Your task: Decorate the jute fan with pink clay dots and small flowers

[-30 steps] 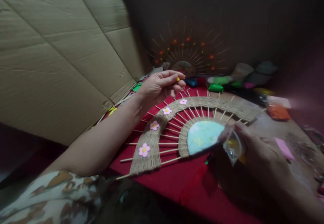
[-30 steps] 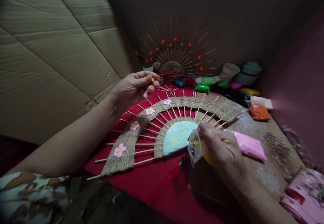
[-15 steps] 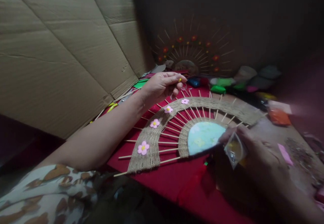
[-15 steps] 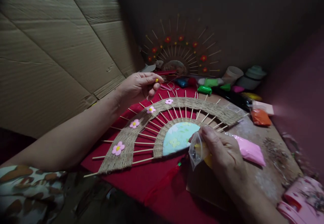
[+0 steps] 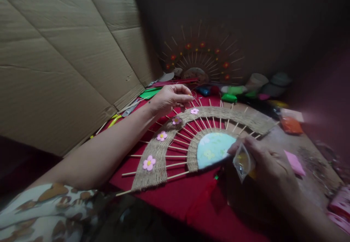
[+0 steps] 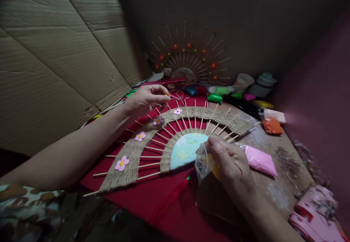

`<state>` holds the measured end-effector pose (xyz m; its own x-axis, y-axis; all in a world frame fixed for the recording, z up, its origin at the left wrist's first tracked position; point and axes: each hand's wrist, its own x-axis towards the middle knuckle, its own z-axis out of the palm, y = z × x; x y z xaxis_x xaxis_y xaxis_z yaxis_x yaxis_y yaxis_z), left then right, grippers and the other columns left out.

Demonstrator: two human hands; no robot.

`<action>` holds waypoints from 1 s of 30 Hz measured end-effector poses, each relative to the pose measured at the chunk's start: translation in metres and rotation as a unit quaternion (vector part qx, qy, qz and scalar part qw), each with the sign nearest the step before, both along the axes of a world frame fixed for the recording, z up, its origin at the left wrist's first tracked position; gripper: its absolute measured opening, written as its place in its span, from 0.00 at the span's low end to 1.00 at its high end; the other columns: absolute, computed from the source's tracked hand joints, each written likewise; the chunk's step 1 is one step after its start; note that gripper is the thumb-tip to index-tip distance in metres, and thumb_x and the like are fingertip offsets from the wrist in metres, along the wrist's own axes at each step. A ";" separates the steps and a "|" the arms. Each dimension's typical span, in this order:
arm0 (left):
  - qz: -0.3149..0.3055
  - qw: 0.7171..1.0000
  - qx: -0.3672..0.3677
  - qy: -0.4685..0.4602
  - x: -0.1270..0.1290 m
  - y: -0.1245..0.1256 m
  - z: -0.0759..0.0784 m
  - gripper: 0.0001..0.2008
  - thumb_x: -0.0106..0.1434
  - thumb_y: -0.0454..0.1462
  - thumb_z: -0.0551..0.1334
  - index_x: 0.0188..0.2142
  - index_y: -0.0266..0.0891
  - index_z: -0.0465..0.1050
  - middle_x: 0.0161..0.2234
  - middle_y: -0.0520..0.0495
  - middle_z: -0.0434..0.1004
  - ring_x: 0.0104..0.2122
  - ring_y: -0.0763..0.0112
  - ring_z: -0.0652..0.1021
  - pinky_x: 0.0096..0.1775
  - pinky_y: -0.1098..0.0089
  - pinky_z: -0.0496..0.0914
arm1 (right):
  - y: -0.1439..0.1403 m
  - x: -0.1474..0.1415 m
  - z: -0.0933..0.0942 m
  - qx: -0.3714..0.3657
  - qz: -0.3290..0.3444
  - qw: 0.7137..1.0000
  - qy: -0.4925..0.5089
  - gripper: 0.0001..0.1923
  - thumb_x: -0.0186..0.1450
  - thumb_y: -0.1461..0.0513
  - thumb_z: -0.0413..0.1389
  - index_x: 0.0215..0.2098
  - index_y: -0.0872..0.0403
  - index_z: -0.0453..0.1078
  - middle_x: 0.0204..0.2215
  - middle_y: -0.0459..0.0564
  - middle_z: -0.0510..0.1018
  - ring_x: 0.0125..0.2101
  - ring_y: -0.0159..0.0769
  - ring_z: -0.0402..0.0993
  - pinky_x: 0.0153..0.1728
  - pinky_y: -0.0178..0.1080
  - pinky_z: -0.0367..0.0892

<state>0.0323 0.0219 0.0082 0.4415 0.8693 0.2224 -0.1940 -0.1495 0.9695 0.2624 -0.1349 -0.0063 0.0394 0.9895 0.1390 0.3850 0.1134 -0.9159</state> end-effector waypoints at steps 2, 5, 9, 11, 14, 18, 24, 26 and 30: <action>0.005 1.000 0.001 -0.003 0.000 0.001 -0.001 0.08 0.48 0.31 0.70 0.28 0.33 0.73 0.20 0.52 0.73 0.18 0.78 0.73 0.20 0.77 0.67 | 0.001 0.000 0.000 -0.001 0.007 1.000 0.020 0.22 0.65 0.50 0.49 0.22 0.53 0.72 0.18 0.46 0.74 0.19 0.33 0.69 0.20 0.33 0.62; 0.025 0.999 -0.001 0.022 0.001 0.002 -0.002 0.09 0.48 0.32 0.70 0.30 0.32 0.75 0.21 0.50 0.74 0.18 0.78 0.73 0.20 0.77 0.67 | 0.003 -0.001 -0.001 0.003 0.019 0.999 0.036 0.22 0.64 0.49 0.49 0.21 0.53 0.70 0.17 0.46 0.72 0.19 0.33 0.67 0.20 0.34 0.61; 0.050 0.990 0.027 0.126 0.004 0.001 -0.003 0.11 0.53 0.34 0.66 0.36 0.30 0.76 0.23 0.47 0.76 0.21 0.75 0.75 0.23 0.75 0.69 | 0.003 0.000 -0.002 0.006 0.023 0.999 0.033 0.23 0.65 0.49 0.48 0.22 0.54 0.70 0.16 0.46 0.70 0.18 0.32 0.65 0.19 0.34 0.59; 0.064 0.979 0.055 0.188 0.007 -0.002 -0.005 0.10 0.54 0.33 0.64 0.36 0.30 0.76 0.24 0.47 0.77 0.21 0.76 0.74 0.23 0.75 0.69 | 0.003 0.000 -0.002 0.011 0.029 0.999 0.032 0.22 0.64 0.49 0.49 0.22 0.54 0.70 0.17 0.46 0.71 0.18 0.31 0.65 0.19 0.34 0.59; 0.086 0.962 0.084 0.245 0.012 -0.006 -0.006 0.09 0.54 0.32 0.62 0.35 0.30 0.75 0.23 0.48 0.76 0.19 0.78 0.73 0.23 0.75 0.68 | 0.004 0.000 -0.003 0.016 0.038 0.998 0.047 0.21 0.65 0.50 0.49 0.22 0.54 0.69 0.18 0.46 0.71 0.19 0.31 0.66 0.21 0.33 0.60; 0.113 0.948 0.115 0.274 0.015 -0.006 -0.005 0.08 0.54 0.35 0.63 0.32 0.32 0.76 0.23 0.49 0.75 0.20 0.78 0.71 0.23 0.76 0.66 | 0.006 -0.002 -0.004 0.028 0.045 0.997 0.052 0.21 0.65 0.50 0.49 0.23 0.55 0.69 0.20 0.47 0.73 0.21 0.32 0.68 0.23 0.34 0.61; 0.126 0.926 0.147 0.325 0.017 0.011 -0.003 0.08 0.51 0.34 0.63 0.31 0.34 0.78 0.27 0.48 0.79 0.24 0.75 0.73 0.29 0.74 0.68 | 0.007 -0.002 -0.002 0.038 0.050 0.997 0.054 0.22 0.66 0.51 0.47 0.23 0.57 0.70 0.21 0.48 0.72 0.23 0.32 0.68 0.26 0.34 0.63; 0.126 0.920 0.154 0.338 0.019 0.016 -0.007 0.08 0.50 0.34 0.63 0.31 0.34 0.78 0.25 0.49 0.78 0.23 0.74 0.73 0.29 0.73 0.68 | 0.008 -0.002 -0.003 0.045 0.048 0.996 0.053 0.22 0.66 0.51 0.47 0.23 0.56 0.69 0.21 0.48 0.71 0.23 0.32 0.67 0.26 0.34 0.62; 0.127 0.906 0.175 0.364 0.022 0.022 -0.017 0.07 0.50 0.35 0.62 0.29 0.34 0.76 0.23 0.50 0.77 0.24 0.72 0.75 0.29 0.73 0.68 | 0.009 0.000 -0.005 0.064 0.070 0.994 0.058 0.21 0.67 0.52 0.47 0.22 0.56 0.66 0.21 0.47 0.70 0.24 0.30 0.66 0.25 0.33 0.61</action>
<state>0.0542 0.0439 -0.0092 0.3771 0.8959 0.2348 0.5620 -0.4228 0.7109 0.2621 -0.1254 -0.0113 -0.0736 0.9610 0.2664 0.2508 0.2764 -0.9277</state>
